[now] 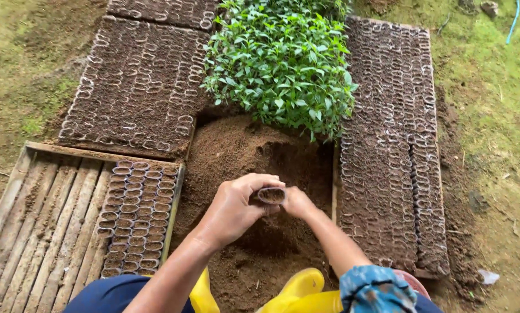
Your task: Filling small plastic seedling cups with soil and arranging them in a tray.
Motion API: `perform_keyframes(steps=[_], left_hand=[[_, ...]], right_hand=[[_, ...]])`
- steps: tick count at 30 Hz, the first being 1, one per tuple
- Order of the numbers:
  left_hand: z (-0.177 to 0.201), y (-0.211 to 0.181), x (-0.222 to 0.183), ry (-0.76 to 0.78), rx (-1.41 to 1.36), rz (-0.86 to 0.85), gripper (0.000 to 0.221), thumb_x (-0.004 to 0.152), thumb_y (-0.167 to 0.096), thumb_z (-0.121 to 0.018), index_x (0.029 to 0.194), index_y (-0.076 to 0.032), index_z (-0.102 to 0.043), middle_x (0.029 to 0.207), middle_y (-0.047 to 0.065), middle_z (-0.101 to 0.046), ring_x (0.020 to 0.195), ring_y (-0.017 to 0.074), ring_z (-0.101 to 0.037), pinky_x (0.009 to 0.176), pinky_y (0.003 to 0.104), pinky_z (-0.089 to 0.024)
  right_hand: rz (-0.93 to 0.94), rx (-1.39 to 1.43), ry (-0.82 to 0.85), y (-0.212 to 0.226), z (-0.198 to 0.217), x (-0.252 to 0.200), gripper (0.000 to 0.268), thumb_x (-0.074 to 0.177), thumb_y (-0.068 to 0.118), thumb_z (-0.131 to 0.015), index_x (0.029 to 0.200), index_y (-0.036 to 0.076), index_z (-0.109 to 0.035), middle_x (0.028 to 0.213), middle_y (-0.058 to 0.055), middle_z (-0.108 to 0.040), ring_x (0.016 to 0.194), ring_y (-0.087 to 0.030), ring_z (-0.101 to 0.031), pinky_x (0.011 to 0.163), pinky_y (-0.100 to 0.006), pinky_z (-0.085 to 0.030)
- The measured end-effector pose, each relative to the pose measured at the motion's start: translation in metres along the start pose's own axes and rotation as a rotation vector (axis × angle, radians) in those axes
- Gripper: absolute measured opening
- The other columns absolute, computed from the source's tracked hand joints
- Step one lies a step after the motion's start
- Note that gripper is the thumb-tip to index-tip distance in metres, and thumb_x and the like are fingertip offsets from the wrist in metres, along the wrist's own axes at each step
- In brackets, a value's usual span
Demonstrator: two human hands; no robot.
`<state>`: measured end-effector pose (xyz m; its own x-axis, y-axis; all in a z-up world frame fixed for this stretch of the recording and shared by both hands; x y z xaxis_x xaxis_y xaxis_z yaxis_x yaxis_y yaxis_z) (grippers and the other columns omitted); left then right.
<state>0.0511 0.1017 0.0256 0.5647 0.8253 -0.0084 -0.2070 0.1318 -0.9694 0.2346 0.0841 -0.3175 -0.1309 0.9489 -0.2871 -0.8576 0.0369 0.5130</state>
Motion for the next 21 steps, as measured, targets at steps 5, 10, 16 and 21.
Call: perform_keyframes(steps=[5,10,16,21], left_hand=[[-0.005,0.001,-0.001,0.032,-0.068,0.090,0.037,0.077,-0.013,-0.087,0.112,-0.009,-0.078,0.100,0.013,-0.081,0.095,0.0225,-0.076,0.086,0.037,-0.062],[-0.013,0.011,-0.003,0.055,-0.172,0.216,0.040,0.079,-0.013,-0.085,0.117,-0.004,-0.075,0.086,0.015,-0.079,0.075,0.0174,-0.072,0.067,0.031,-0.062],[-0.027,0.025,-0.009,0.137,-0.276,0.279,0.040,0.084,-0.013,-0.082,0.121,0.001,-0.073,0.077,0.015,-0.076,0.064,0.0154,-0.070,0.054,0.025,-0.061],[-0.048,0.041,-0.014,0.216,-0.337,0.282,0.044,0.084,-0.013,-0.082,0.122,0.004,-0.071,0.083,0.016,-0.075,0.069,0.0170,-0.070,0.057,0.025,-0.062]], right_hand=[[-0.308,0.062,-0.007,-0.032,-0.035,-0.002,0.047,0.083,0.030,-0.067,0.121,0.004,-0.055,0.111,-0.019,-0.068,0.107,-0.036,-0.071,0.093,-0.047,-0.061],[0.048,-0.304,-0.049,-0.022,-0.040,0.009,0.025,0.084,0.031,-0.068,0.084,0.007,-0.073,0.084,-0.015,-0.072,0.085,-0.034,-0.075,0.073,-0.044,-0.066],[0.223,-0.298,-0.013,0.067,0.110,-0.036,0.018,0.085,0.021,-0.066,0.083,0.005,-0.074,0.078,-0.016,-0.074,0.082,-0.035,-0.076,0.072,-0.046,-0.064],[0.321,-0.001,-0.152,0.167,0.239,-0.092,0.014,0.087,0.009,-0.072,0.100,0.013,-0.075,0.087,-0.012,-0.076,0.089,-0.032,-0.075,0.079,-0.046,-0.060]])
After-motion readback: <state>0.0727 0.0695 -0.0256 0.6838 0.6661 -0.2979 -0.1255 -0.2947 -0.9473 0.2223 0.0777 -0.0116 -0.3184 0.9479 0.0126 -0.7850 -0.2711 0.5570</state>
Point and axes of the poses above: each hand's wrist, its own x-axis towards the middle knuckle, its own z-axis out of the back of the hand, y = z × x, the point moved 10 cm from there along x, towards the middle knuckle
